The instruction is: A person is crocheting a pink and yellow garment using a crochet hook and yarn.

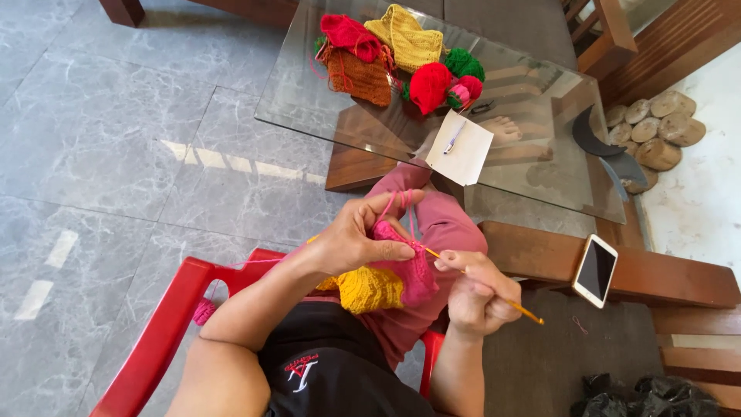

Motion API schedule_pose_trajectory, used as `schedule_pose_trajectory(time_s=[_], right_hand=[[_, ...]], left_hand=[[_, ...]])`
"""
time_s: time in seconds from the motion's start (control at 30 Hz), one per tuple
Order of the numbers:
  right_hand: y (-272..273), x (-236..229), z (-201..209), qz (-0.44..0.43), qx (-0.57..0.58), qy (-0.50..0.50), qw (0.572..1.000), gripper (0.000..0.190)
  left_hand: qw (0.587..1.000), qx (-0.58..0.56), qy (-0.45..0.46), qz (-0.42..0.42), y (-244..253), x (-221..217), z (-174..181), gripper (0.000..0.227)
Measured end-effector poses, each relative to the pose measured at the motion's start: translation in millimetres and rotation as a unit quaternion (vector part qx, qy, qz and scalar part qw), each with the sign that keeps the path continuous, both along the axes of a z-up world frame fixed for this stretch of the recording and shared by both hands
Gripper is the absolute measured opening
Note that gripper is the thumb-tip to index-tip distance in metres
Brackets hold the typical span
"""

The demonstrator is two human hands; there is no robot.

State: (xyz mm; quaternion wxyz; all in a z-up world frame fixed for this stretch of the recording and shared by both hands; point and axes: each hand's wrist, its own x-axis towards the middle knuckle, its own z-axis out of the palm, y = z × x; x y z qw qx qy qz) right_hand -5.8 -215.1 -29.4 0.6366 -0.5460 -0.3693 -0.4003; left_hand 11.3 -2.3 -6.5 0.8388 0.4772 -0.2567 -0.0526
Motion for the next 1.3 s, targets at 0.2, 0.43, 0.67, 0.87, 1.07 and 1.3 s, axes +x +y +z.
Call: schedule_pose_trajectory(time_s=[0.2, 0.43, 0.67, 0.87, 1.07, 1.3], right_hand=[[8, -23, 29, -0.053, -0.138, -0.049, 0.988, 0.018], [2, -24, 19, 0.009, -0.059, 0.038, 0.998, 0.028], [6, -2, -5, 0.092, 0.105, 0.152, 0.979, 0.031], [19, 15, -7, 0.013, 0.096, 0.087, 0.991, 0.031], [21, 11, 10, -0.025, 0.033, 0.051, 0.998, 0.026], [1, 18, -4, 0.108, 0.187, 0.317, 0.923, 0.022]], left_hand=[[0.984, 0.024, 0.119, -0.127, 10, -7, 20, 0.093], [0.988, 0.084, 0.066, -0.108, 14, -9, 26, 0.081], [0.999, -0.010, 0.028, -0.038, -6, -9, -1, 0.073], [0.997, -0.062, 0.039, 0.035, -19, -9, -9, 0.078], [0.990, -0.108, 0.085, 0.045, -26, -8, -10, 0.076], [0.986, -0.111, 0.105, 0.067, -30, 3, -20, 0.063]])
